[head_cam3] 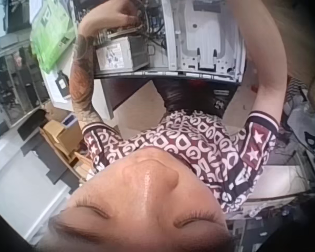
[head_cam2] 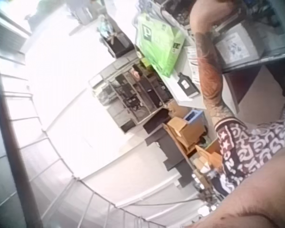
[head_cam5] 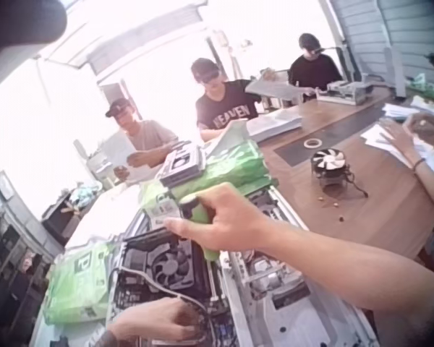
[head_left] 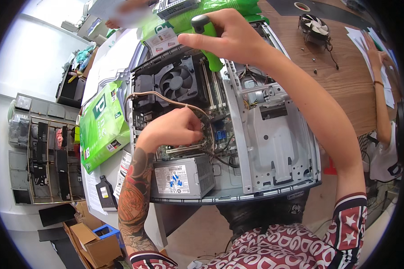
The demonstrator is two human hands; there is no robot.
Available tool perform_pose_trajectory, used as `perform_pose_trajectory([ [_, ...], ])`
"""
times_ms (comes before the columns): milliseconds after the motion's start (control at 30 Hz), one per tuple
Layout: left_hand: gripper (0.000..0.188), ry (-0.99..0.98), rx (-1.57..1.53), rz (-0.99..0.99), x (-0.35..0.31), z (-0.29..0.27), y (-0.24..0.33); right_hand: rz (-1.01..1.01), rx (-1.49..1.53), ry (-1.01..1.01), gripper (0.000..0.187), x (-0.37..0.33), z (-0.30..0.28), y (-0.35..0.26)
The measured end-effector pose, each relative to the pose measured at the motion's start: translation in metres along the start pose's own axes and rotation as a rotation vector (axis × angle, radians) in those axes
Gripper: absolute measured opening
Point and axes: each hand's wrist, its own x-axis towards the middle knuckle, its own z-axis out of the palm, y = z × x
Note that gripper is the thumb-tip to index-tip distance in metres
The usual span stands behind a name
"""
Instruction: The person is using a screwdriver to remove screws from components inside a computer case, such as the CPU cooling fan and metal support brackets, while working on a wooden table.
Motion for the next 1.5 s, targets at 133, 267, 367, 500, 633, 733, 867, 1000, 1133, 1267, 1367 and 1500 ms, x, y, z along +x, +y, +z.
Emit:
perform_pose_trajectory([
  [133, 0.018, -0.107, -0.154, 0.134, -0.004, -0.009, -0.023, 0.008, 0.019, 0.000, 0.031, 0.000, 0.002, 0.001],
  [267, 0.014, -0.114, -0.208, 0.167, 0.000, -0.010, -0.031, 0.037, -0.006, -0.034, 0.031, -0.001, 0.001, 0.003],
  [367, 0.013, -0.115, -0.232, 0.177, -0.004, -0.010, -0.027, 0.018, 0.003, -0.044, 0.031, 0.000, 0.001, -0.003],
  [500, 0.013, -0.114, -0.163, 0.175, 0.001, -0.007, -0.027, 0.007, 0.017, -0.047, 0.031, -0.001, 0.001, -0.002],
  [633, 0.016, -0.083, -0.032, 0.187, 0.003, -0.004, -0.024, -0.011, 0.021, -0.050, 0.030, 0.000, 0.003, 0.003],
  [733, 0.019, -0.062, -0.035, 0.174, 0.009, 0.003, -0.022, -0.025, 0.017, -0.043, 0.029, 0.000, 0.003, 0.005],
  [867, 0.022, -0.103, 0.053, 0.096, 0.009, 0.008, -0.015, 0.013, 0.037, -0.058, 0.027, -0.001, 0.002, 0.004],
  [1000, 0.022, -0.112, 0.123, 0.108, 0.009, 0.004, -0.015, -0.006, 0.036, 0.002, 0.036, 0.001, 0.004, 0.008],
  [1133, 0.023, -0.113, 0.083, 0.120, 0.008, 0.005, -0.014, 0.007, 0.060, -0.013, 0.039, 0.001, 0.005, 0.008],
  [1267, 0.024, -0.097, 0.095, 0.091, 0.005, 0.007, -0.010, -0.034, 0.011, -0.023, 0.042, 0.004, 0.006, 0.013],
  [1367, 0.024, -0.104, 0.094, 0.097, 0.010, 0.007, -0.011, -0.041, 0.017, -0.031, 0.042, 0.001, 0.006, 0.014],
  [1500, 0.024, -0.098, 0.101, 0.100, 0.009, 0.006, -0.011, 0.028, 0.010, -0.114, 0.029, -0.001, 0.002, 0.006],
])
